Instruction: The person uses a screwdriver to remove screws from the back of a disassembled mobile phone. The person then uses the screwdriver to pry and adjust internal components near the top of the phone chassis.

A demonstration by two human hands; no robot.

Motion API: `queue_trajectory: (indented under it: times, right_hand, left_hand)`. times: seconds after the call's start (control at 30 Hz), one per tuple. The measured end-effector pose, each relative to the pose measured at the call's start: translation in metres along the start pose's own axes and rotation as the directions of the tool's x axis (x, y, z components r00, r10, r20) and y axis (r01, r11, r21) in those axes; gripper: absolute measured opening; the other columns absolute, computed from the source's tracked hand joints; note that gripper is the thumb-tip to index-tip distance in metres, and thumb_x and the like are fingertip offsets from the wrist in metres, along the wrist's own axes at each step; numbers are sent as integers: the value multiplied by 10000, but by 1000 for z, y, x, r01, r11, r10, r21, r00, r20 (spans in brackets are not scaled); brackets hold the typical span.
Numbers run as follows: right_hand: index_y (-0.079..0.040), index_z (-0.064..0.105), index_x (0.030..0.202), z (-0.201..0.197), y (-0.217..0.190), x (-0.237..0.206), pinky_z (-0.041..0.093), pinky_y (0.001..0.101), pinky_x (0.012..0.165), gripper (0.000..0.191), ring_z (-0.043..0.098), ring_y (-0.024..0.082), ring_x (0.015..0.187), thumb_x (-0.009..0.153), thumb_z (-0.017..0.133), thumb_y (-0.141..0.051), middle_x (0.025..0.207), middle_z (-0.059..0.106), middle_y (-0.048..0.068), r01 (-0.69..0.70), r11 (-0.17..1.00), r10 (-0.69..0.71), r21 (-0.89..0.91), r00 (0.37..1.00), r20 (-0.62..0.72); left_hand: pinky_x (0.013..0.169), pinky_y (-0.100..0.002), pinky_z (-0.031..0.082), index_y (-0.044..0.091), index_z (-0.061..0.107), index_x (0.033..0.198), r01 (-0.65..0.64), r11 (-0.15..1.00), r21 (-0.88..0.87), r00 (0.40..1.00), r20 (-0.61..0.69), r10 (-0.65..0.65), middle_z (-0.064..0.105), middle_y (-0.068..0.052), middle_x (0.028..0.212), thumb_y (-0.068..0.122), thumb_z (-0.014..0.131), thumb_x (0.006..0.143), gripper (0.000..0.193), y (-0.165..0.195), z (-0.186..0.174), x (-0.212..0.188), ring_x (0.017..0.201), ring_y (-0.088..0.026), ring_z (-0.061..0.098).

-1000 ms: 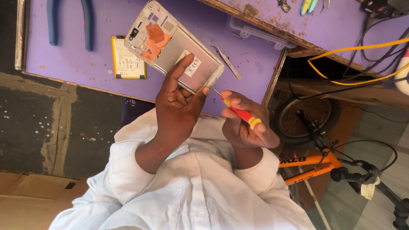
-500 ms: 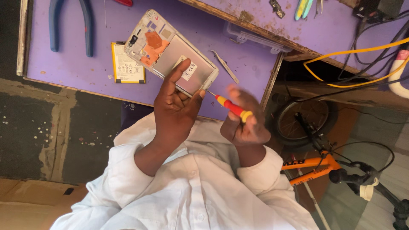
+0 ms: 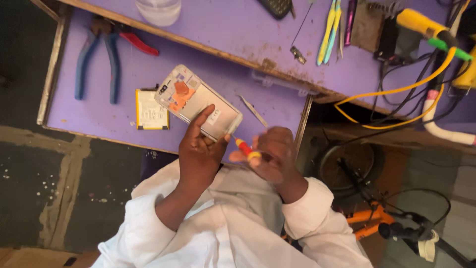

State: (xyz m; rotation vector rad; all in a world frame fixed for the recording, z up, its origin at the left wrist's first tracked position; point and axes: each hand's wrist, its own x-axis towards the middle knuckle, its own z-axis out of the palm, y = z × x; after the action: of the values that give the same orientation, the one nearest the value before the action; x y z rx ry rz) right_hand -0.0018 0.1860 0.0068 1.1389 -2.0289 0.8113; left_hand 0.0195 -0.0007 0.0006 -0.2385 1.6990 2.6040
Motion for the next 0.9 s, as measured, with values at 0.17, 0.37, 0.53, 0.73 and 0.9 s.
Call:
queue_trajectory:
  times: [0.17,0.37,0.53,0.73,0.9]
  right_hand:
    - [-139,397,1418,14,8,5,642,454,913,651,775,372,1105,954,805,64,1300,655,177,-23,951,0,308,997,74]
    - [-198,345,1485,8,4,9,591,469,767,703,737,330,946,914,750,-263,1179,622,145,63,996,-61,61,997,-36]
    - [-150,369,1489,3,-2,22,627,412,747,740,740,258,910,927,851,-151,1116,679,108,4,1000,-4,18,1000,27]
    - [-137,325,1498,3,1,25,623,368,763,703,757,293,976,947,744,-15,1143,665,150,-20,999,16,40,995,94]
    - [-182,358,1476,1,-2,28,596,355,659,784,739,227,898,910,899,-230,1095,651,41,-25,997,28,-67,999,39]
  left_hand:
    - [862,-253,551,12,439,1524,110,993,-42,994,-9,-110,691,-150,1215,-127,652,910,664,-4,-1,3,1046,-149,677]
    - [900,-227,542,-1,424,1524,47,996,-75,999,19,-46,662,-139,1269,-142,644,918,660,-5,3,2,1094,-116,669]
    - [825,-210,557,22,417,1523,106,994,-32,994,8,-106,690,-130,1227,-128,648,906,675,-4,-1,6,1010,-103,686]
    - [872,-210,558,15,428,1510,91,994,-63,996,11,-91,675,-132,1268,-145,641,899,667,-8,2,5,1068,-106,689]
    - [877,-204,564,23,426,1507,115,989,-88,993,20,-114,670,-122,1276,-152,640,890,676,-9,4,4,1070,-99,692]
